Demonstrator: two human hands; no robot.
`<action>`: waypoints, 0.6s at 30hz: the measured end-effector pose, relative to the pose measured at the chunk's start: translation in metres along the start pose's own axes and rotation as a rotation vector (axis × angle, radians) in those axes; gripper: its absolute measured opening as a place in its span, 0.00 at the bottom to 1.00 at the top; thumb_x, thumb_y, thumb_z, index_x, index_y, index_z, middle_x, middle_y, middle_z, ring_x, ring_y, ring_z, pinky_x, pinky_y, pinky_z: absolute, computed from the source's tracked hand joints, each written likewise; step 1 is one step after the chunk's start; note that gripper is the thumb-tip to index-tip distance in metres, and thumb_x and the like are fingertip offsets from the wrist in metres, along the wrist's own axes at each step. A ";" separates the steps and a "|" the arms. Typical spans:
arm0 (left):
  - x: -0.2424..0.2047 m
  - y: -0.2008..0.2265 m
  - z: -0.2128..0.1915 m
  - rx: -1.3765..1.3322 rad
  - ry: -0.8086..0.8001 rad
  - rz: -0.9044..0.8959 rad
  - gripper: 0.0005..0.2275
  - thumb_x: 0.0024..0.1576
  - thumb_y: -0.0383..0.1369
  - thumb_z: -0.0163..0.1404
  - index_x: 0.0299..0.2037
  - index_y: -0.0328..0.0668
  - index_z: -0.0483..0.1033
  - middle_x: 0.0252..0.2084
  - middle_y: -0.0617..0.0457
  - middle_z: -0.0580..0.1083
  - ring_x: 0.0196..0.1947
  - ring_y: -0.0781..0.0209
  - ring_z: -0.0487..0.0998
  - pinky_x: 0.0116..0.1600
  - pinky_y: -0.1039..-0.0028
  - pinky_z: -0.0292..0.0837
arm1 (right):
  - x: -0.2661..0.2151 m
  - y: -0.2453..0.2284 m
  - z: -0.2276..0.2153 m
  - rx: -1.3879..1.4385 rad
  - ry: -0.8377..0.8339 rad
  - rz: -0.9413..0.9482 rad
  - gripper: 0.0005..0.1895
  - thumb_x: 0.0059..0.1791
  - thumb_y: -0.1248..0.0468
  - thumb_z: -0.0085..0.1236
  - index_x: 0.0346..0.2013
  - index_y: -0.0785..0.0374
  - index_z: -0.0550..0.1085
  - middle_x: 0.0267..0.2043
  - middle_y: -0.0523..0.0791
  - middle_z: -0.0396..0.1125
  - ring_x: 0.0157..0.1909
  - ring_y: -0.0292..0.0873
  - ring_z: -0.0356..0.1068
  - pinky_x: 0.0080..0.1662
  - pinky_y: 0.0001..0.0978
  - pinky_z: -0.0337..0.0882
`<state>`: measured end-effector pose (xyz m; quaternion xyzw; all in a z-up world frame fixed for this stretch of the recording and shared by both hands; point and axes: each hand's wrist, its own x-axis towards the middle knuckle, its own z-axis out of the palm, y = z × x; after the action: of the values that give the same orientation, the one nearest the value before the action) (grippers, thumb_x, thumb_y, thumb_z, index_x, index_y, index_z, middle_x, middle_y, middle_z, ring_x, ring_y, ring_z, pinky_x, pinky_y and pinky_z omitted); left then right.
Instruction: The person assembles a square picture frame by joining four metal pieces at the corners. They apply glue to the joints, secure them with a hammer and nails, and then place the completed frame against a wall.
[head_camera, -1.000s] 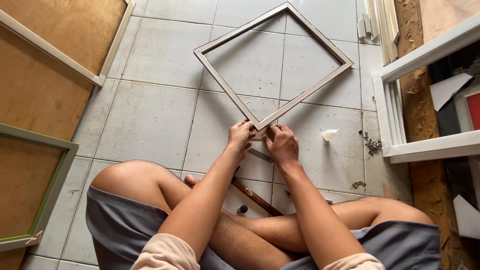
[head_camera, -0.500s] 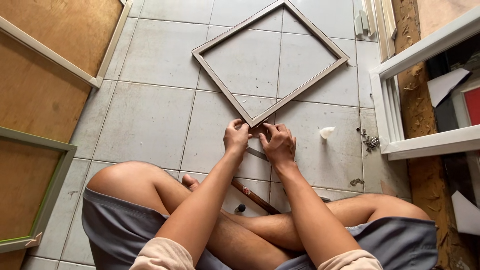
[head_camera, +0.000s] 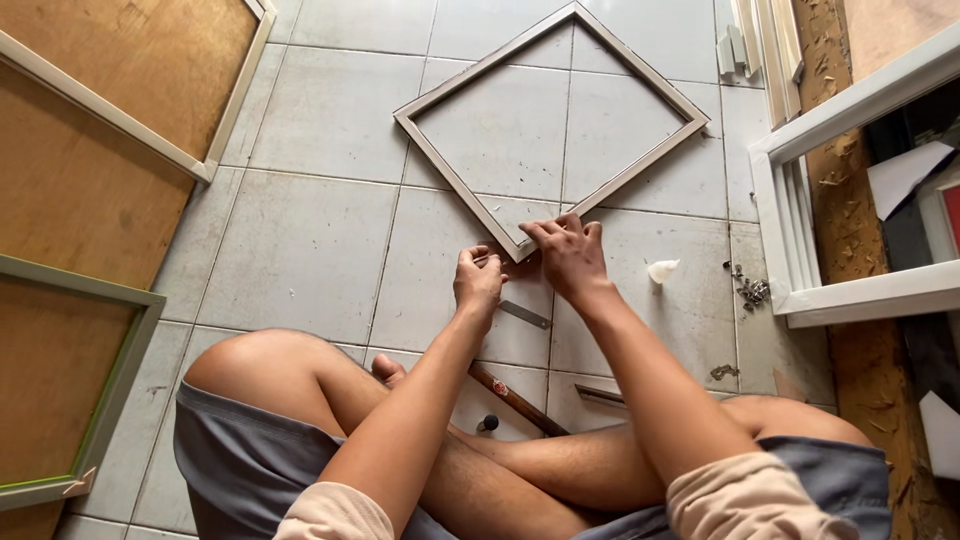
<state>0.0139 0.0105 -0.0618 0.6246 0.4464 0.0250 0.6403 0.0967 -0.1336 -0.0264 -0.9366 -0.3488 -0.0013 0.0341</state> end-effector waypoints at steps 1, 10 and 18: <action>-0.012 0.009 -0.002 -0.003 -0.002 0.001 0.17 0.56 0.34 0.51 0.56 0.47 0.72 0.46 0.50 0.80 0.34 0.63 0.85 0.30 0.80 0.79 | 0.002 0.001 -0.011 -0.004 0.001 0.000 0.29 0.49 0.68 0.45 0.61 0.35 0.68 0.57 0.32 0.69 0.65 0.44 0.63 0.56 0.51 0.64; -0.019 0.020 -0.005 -0.004 -0.106 -0.079 0.22 0.52 0.30 0.46 0.60 0.46 0.67 0.57 0.45 0.75 0.35 0.58 0.86 0.24 0.79 0.76 | 0.001 0.001 -0.043 -0.108 0.006 -0.211 0.23 0.52 0.63 0.52 0.60 0.37 0.68 0.50 0.33 0.72 0.56 0.41 0.63 0.54 0.43 0.64; -0.014 0.010 0.000 0.048 -0.072 0.053 0.18 0.52 0.30 0.47 0.55 0.40 0.69 0.32 0.51 0.82 0.22 0.63 0.81 0.26 0.80 0.70 | 0.004 0.006 -0.025 -0.102 0.149 -0.172 0.21 0.53 0.59 0.51 0.59 0.33 0.67 0.47 0.30 0.71 0.53 0.37 0.64 0.50 0.38 0.63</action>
<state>0.0110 0.0042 -0.0465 0.6519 0.4067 0.0087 0.6400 0.1040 -0.1367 -0.0016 -0.9010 -0.4237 -0.0917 0.0120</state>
